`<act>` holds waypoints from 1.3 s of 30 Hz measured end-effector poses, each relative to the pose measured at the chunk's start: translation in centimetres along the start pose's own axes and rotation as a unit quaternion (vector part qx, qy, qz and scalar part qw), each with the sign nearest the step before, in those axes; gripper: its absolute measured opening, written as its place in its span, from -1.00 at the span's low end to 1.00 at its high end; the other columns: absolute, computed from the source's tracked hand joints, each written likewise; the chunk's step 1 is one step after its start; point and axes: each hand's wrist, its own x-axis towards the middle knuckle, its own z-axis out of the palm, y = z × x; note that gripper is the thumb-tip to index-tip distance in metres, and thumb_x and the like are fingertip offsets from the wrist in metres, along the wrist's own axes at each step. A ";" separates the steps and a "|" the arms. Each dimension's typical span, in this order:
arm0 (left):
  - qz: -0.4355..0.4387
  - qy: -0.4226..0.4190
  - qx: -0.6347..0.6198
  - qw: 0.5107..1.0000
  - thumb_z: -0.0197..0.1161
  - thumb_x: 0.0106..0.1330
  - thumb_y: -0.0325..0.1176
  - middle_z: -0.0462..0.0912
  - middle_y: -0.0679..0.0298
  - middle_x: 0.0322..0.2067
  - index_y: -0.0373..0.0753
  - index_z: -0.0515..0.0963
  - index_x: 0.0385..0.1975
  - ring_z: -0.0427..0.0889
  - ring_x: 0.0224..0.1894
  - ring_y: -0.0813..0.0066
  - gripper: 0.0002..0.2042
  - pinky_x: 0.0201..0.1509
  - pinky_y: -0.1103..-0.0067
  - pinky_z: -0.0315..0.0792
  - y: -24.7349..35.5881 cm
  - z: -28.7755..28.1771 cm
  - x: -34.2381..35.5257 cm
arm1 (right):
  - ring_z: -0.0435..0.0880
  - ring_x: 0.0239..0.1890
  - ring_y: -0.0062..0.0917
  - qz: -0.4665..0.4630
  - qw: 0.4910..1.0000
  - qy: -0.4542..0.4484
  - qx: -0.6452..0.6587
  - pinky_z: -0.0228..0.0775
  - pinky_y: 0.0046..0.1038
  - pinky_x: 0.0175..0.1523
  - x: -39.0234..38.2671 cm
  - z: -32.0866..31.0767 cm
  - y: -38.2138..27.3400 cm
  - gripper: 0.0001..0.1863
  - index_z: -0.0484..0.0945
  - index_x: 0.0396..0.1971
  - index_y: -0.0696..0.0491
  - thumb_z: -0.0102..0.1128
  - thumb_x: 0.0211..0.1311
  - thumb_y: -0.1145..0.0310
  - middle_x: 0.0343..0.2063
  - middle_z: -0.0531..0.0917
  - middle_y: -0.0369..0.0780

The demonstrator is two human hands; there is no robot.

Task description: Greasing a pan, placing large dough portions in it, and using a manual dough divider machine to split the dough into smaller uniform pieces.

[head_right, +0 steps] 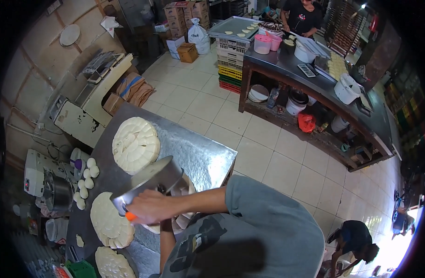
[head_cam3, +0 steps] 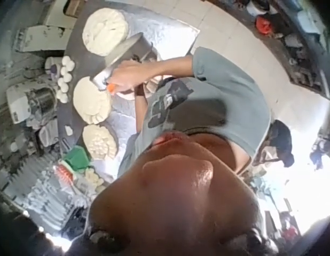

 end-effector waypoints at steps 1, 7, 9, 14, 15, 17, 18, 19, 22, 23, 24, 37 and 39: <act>0.010 -0.008 0.025 1.000 -0.12 0.35 0.05 0.10 -0.04 0.31 -0.35 0.17 0.26 -0.01 0.38 0.02 -0.36 0.41 0.10 -0.17 -0.3 -0.4 -0.2 | 0.60 -0.34 -0.15 0.000 1.000 0.017 -0.004 0.38 -0.17 -0.23 0.6 -1.0 0.0 -0.56 0.50 -0.33 0.10 0.14 0.12 -0.04 -0.47 0.58 -0.05; 0.081 -0.062 0.151 0.983 -0.11 0.34 0.06 0.13 -0.04 0.30 -0.34 0.19 0.25 0.01 0.37 0.01 -0.35 0.40 0.07 -0.17 8.8 0.4 9.3 | 0.64 -0.32 -0.11 0.106 0.980 0.148 0.073 0.45 -0.19 -0.22 2.9 -9.0 6.3 -0.50 0.57 -0.35 0.13 0.12 0.16 -0.09 -0.48 0.63 0.02; 0.031 -0.019 0.112 0.993 -0.02 0.26 0.10 0.18 -0.07 0.26 -0.27 0.30 0.22 0.06 0.34 -0.03 -0.35 0.38 0.04 -0.15 9.0 0.5 10.5 | 0.64 -0.34 -0.10 0.093 0.970 0.198 0.105 0.44 -0.20 -0.23 2.9 -10.3 9.3 -0.49 0.58 -0.36 0.15 0.12 0.16 -0.09 -0.48 0.63 0.01; 0.119 0.113 -0.083 0.983 0.07 0.23 0.06 0.09 -0.06 0.31 -0.25 0.29 0.23 -0.03 0.38 -0.04 -0.35 0.39 0.05 -0.22 11.9 0.5 12.5 | 0.50 -0.56 -0.48 0.122 0.952 0.225 0.169 0.35 -0.39 -0.37 2.6 -14.2 10.6 -0.50 0.55 -0.47 0.20 0.15 0.21 -0.03 -0.65 0.53 -0.17; 0.142 0.058 -0.032 0.988 0.08 0.23 0.06 0.07 -0.08 0.31 -0.23 0.29 0.23 -0.05 0.37 -0.09 -0.35 0.38 0.04 -0.21 11.9 0.8 12.0 | 0.45 -0.59 -0.65 0.151 0.950 0.223 0.159 0.30 -0.50 -0.46 2.5 -14.9 11.6 -0.54 0.56 -0.46 0.18 0.16 0.23 -0.01 -0.66 0.51 -0.29; 0.170 0.004 0.027 0.985 0.06 0.24 0.10 0.01 -0.10 0.33 -0.21 0.27 0.24 -0.12 0.38 -0.16 -0.34 0.38 0.00 -0.21 11.2 0.7 10.8 | 0.40 -0.62 -0.70 0.162 0.929 0.230 0.242 0.23 -0.56 -0.52 1.1 -17.0 10.7 -0.58 0.55 -0.43 0.15 0.18 0.23 0.01 -0.66 0.48 -0.34; 0.173 0.006 0.027 0.985 0.06 0.24 0.10 0.01 -0.10 0.33 -0.21 0.27 0.24 -0.12 0.38 -0.16 -0.34 0.38 0.00 -0.21 10.7 0.9 10.2 | 0.36 -0.65 -0.76 0.176 0.899 0.239 0.322 0.16 -0.62 -0.58 -0.1 -18.1 10.3 -0.61 0.55 -0.40 0.11 0.19 0.22 0.03 -0.67 0.46 -0.38; 0.186 0.037 0.023 0.982 0.05 0.26 0.11 0.01 -0.08 0.33 -0.21 0.26 0.25 -0.13 0.39 -0.14 -0.34 0.38 -0.01 -0.22 10.3 1.4 9.4 | 0.31 -0.67 -0.79 0.179 0.882 0.251 0.356 0.09 -0.67 -0.62 -1.1 -18.8 11.0 -0.65 0.53 -0.37 0.09 0.20 0.22 0.05 -0.66 0.43 -0.41; 0.195 0.069 0.021 0.978 0.00 0.29 0.13 0.00 -0.02 0.35 -0.20 0.21 0.29 -0.13 0.41 -0.03 -0.33 0.39 0.03 -0.23 9.8 1.6 8.8 | 0.21 -0.70 -0.86 0.170 0.830 0.329 0.418 -0.01 -0.74 -0.68 -4.6 -21.0 9.3 -0.73 0.49 -0.33 0.04 0.20 0.24 0.13 -0.64 0.36 -0.46; 0.179 0.016 -0.006 0.984 -0.01 0.29 0.13 -0.01 -0.02 0.35 -0.17 0.18 0.30 -0.13 0.41 -0.03 -0.33 0.40 0.06 -0.23 9.8 1.6 9.5 | 0.20 -0.71 -0.86 0.168 0.815 0.370 0.414 -0.02 -0.74 -0.68 -6.4 -22.3 7.7 -0.75 0.48 -0.34 0.04 0.19 0.26 0.16 -0.63 0.36 -0.47; 0.160 -0.037 -0.030 0.986 -0.02 0.30 0.12 -0.02 -0.02 0.36 -0.15 0.15 0.32 -0.14 0.41 -0.03 -0.33 0.41 0.09 -0.22 9.5 1.9 10.2 | 0.19 -0.71 -0.86 0.167 0.798 0.407 0.411 -0.02 -0.74 -0.68 -8.1 -23.2 6.3 -0.77 0.47 -0.35 0.03 0.18 0.27 0.18 -0.62 0.35 -0.47; 0.130 -0.081 -0.399 0.904 0.21 0.27 -0.37 0.64 0.06 -0.23 -0.35 0.47 0.06 0.62 -0.29 0.42 -0.63 -0.19 0.54 0.50 18.0 -3.2 4.3 | 0.39 -0.67 -0.72 0.133 0.325 0.835 0.425 0.26 -0.59 -0.56 -42.2 1.9 7.0 -0.93 0.41 -0.34 -0.02 0.02 0.21 0.33 -0.61 0.42 -0.40; 0.163 -0.124 -0.406 0.891 0.20 0.27 -0.37 0.64 0.08 -0.21 -0.35 0.48 0.04 0.62 -0.28 0.44 -0.64 -0.19 0.55 0.50 20.1 -2.7 2.0 | 0.55 -0.32 -0.61 0.073 0.220 0.864 0.448 0.41 -0.39 -0.15 -46.9 9.7 8.1 -0.71 0.43 -0.09 0.02 0.01 0.20 0.28 -0.31 0.54 -0.26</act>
